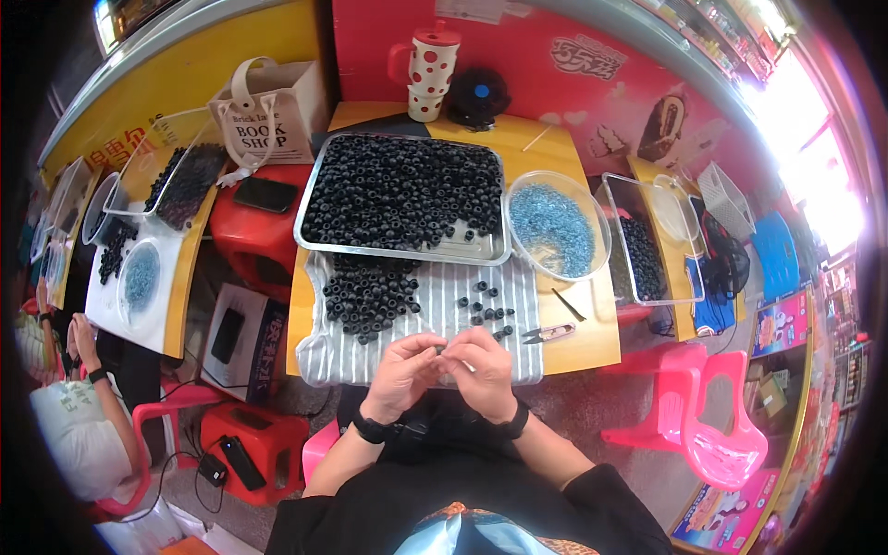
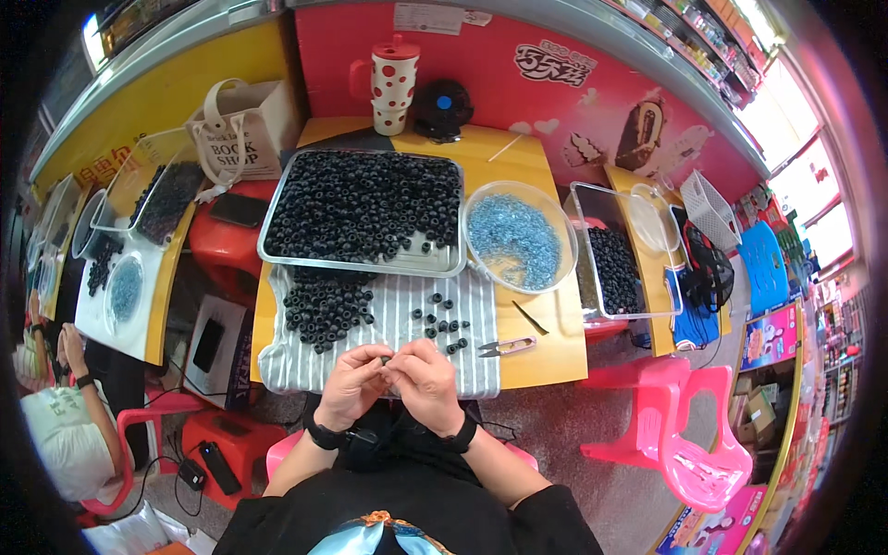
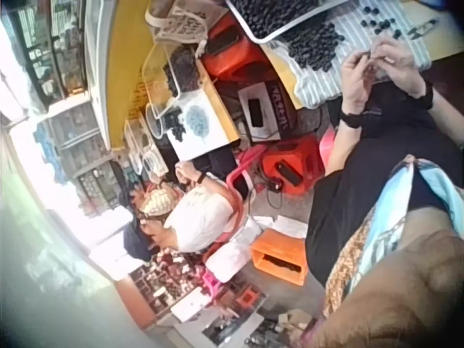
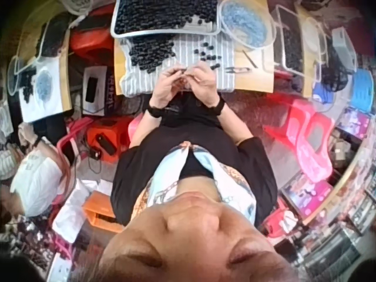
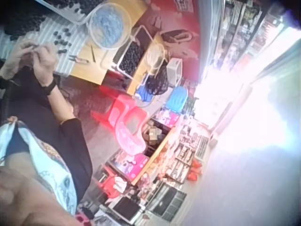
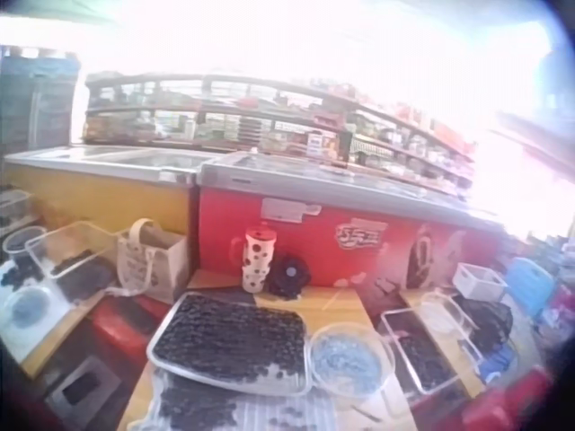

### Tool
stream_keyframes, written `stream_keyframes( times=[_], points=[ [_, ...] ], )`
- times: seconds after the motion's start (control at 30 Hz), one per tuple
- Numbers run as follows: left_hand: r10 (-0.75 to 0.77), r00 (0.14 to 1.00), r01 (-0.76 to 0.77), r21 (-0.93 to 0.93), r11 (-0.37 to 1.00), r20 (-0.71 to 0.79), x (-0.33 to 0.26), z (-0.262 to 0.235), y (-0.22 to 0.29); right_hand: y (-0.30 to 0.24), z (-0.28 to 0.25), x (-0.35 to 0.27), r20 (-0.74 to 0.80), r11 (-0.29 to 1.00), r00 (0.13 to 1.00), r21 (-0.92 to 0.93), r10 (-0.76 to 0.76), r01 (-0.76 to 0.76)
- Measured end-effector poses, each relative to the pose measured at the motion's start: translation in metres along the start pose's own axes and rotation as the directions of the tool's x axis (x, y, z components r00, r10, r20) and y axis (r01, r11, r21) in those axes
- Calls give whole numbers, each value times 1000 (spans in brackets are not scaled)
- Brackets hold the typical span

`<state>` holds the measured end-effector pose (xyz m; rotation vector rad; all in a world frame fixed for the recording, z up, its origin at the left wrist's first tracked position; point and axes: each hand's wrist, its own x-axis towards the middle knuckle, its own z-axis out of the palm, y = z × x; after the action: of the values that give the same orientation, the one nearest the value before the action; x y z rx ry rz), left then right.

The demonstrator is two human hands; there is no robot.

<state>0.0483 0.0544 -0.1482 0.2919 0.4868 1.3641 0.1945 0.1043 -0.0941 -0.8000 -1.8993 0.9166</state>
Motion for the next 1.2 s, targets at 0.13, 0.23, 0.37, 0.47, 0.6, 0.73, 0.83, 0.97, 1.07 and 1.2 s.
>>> stream_keyframes(
  times=[0.13, 0.23, 0.37, 0.47, 0.6, 0.73, 0.83, 0.97, 1.07, 1.2],
  points=[
    [16, 988, -19, 17, 1000, 153, 0, -6, 7, 2, -8, 4, 195, 848, 925, 370, 327, -378],
    [18, 991, -22, 31, 999, 132, 1, -3, 6, 1, -8, 6, 228, 791, 891, 411, 392, -453],
    [-14, 999, 11, 59, 998, 45, 0, 1, 5, 7, 2, 0, 79, 939, 973, 255, 215, -228],
    [-1, 999, -1, 47, 999, 38, 1, 2, 6, 9, 4, 0, 68, 954, 978, 215, 198, -208],
    [-8, 996, 3, 61, 998, 94, 3, -9, 5, 13, -1, 4, 248, 779, 893, 438, 375, -448],
    [5, 998, -6, 16, 1000, 70, 3, -1, 5, 11, -32, 19, 118, 980, 983, 123, 142, -156],
    [15, 998, -17, 25, 1000, 54, 7, 0, 4, 34, -79, 33, -87, 957, 993, -270, 84, -104],
    [21, 996, -25, 47, 999, 83, 11, -3, 1, 61, -101, 36, 97, 897, 982, -429, 163, -107],
    [41, 996, -45, 56, 997, 85, 10, -2, 2, 58, -95, 38, 261, 872, 948, -488, 182, -34],
    [28, 996, -33, 53, 998, 89, 9, -5, 1, 68, -91, 36, 200, 833, 976, -552, 85, 40]
  ],
)
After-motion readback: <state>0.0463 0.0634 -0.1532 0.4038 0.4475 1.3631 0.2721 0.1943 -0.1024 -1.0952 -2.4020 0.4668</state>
